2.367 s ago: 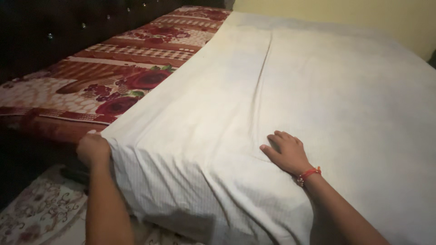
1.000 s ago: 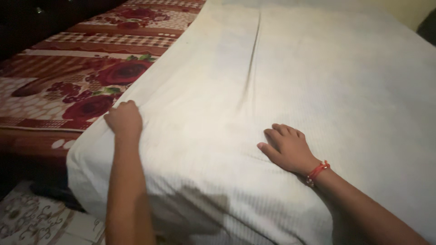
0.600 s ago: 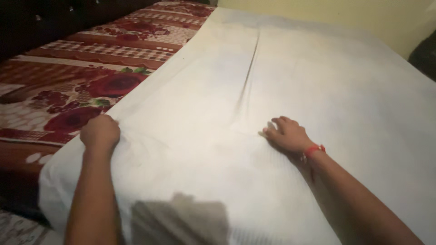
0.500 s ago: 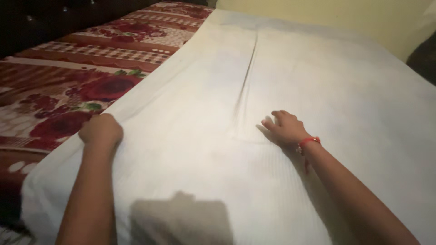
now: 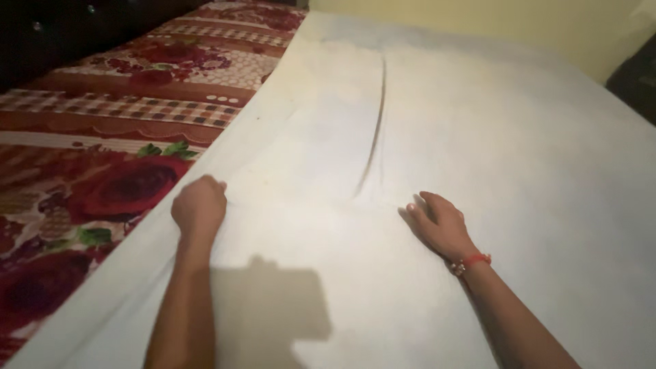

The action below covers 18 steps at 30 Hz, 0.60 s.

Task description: The person spreads a white fitted sheet over a mattress, smoothing the surface and tucking the edges under the mattress. The person moves around the bed to adjust the sheet on all sides.

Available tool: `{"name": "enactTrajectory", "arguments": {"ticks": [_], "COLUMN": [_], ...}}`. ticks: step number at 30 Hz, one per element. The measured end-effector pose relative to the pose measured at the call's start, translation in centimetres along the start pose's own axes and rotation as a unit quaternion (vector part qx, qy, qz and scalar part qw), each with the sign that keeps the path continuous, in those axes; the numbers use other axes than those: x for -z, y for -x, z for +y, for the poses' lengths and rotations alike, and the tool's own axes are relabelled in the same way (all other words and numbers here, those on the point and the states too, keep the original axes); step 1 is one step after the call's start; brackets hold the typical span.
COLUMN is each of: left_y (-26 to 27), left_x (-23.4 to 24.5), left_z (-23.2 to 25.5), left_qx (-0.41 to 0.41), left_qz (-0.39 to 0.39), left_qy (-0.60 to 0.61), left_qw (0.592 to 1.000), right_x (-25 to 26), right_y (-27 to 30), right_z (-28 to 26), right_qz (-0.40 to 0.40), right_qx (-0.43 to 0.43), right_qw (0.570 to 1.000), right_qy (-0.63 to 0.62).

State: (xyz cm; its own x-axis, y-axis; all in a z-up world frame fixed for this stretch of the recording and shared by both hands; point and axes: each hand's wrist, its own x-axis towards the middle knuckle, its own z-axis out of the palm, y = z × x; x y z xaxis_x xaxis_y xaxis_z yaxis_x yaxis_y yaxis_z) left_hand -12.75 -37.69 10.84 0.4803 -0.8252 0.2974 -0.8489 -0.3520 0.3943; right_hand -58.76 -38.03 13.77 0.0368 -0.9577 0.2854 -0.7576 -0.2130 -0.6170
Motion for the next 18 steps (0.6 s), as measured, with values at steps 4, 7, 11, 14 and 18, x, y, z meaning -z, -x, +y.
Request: {"name": "enactTrajectory", "arguments": {"ticks": [4,7,11,14,18], "left_y": [0.8,0.4,-1.7,-2.2,-6.0], "left_x": [-1.9,-0.3,2.8,2.2,-1.7], "left_z": [-0.7,-0.1,4.8,6.2,3.1], "left_qx": [0.023,0.052,0.134,0.125,0.114], "left_qz": [0.043,0.011,-0.07,-0.1,-0.138], "left_qy": [0.063,0.107,0.019,-0.066,-0.056], "left_qw": [0.997,0.993,0.988,0.985,0.982], "right_x": [0.4,0.6,-0.4,-0.6,-6.2], "right_y": [0.5,0.7,-2.1,-10.8,-13.9], "right_z": [-0.7,-1.6,-0.6,0.9,2.0], "right_qz": [0.019,-0.018,-0.014,-0.087,-0.021], "right_qx": [0.018,-0.042,0.058,-0.049,0.041], "right_qw": [0.999,0.999,0.964,0.982,0.963], "right_qy": [-0.04,-0.004,0.258,0.163,0.264]}}
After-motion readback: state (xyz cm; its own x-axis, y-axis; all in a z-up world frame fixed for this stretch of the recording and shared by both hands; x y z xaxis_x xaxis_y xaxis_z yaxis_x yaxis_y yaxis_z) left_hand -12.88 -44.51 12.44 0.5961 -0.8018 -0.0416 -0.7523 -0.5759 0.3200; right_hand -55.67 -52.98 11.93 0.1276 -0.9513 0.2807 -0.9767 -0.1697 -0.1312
